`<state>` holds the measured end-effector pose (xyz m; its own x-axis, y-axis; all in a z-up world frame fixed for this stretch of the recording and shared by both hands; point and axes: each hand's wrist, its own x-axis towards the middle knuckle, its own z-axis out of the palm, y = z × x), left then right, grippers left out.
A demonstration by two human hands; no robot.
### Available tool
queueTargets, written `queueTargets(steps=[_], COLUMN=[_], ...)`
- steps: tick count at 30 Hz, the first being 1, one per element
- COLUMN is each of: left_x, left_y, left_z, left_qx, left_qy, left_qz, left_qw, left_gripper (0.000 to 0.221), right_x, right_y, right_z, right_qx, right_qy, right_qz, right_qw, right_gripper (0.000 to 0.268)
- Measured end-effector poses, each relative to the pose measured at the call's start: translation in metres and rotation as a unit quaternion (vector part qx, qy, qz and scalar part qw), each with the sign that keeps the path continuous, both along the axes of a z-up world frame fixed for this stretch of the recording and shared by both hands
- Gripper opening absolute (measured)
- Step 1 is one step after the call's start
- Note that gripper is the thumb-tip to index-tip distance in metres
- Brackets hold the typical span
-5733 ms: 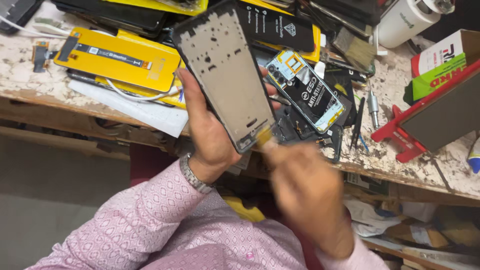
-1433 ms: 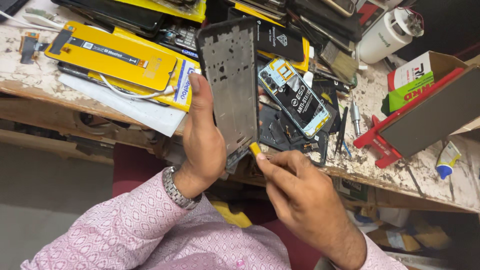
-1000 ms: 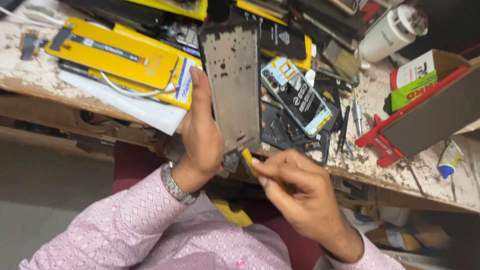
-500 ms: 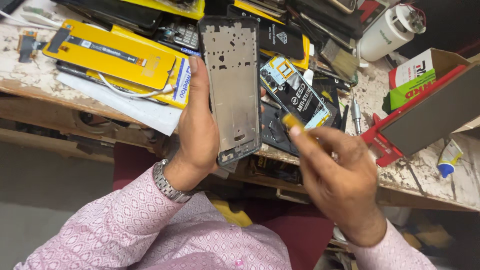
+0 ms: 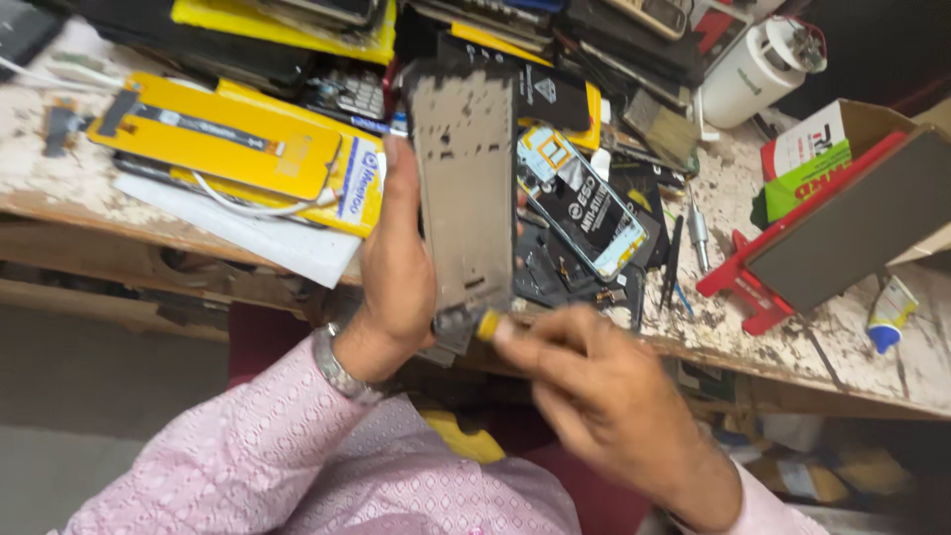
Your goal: The person uses a thin tool to scrape and clean the edges and interior of a mobile phone chassis, then picks up a small yellow cleaning tool and continues cleaning various sections of the frame.
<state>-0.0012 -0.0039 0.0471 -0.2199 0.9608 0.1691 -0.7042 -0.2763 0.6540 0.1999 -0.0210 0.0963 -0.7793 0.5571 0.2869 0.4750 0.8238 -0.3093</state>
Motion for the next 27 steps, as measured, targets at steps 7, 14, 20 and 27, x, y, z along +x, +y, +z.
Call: queueTargets(steps=[7,14,20,27], left_x=[-0.003,0.001,-0.003,0.003], left_y=[0.000,-0.003,-0.006,-0.005], left_z=[-0.004,-0.008,-0.002,-0.006], left_qx=[0.015,0.006,0.010,0.023], left_qy=[-0.094,-0.082,-0.042,-0.101], left_qz=[-0.067,-0.035,-0.013,-0.047], left_qw=[0.993,0.996,0.999,0.994], left_gripper=[0.083,0.082,0.082,0.081], right_x=[-0.008,0.001,0.011,-0.002], right_y=[-0.008,0.006,0.000,-0.009], right_z=[-0.003,-0.005,0.006,-0.001], right_qx=[-0.015,0.219,0.202,-0.053], right_qy=[0.087,0.012,0.046,0.083], right_qz=[-0.048,-0.086,-0.140,-0.003], right_qw=[0.995,0.972,0.968,0.995], right_gripper=[0.044,0.044,0.044,0.046])
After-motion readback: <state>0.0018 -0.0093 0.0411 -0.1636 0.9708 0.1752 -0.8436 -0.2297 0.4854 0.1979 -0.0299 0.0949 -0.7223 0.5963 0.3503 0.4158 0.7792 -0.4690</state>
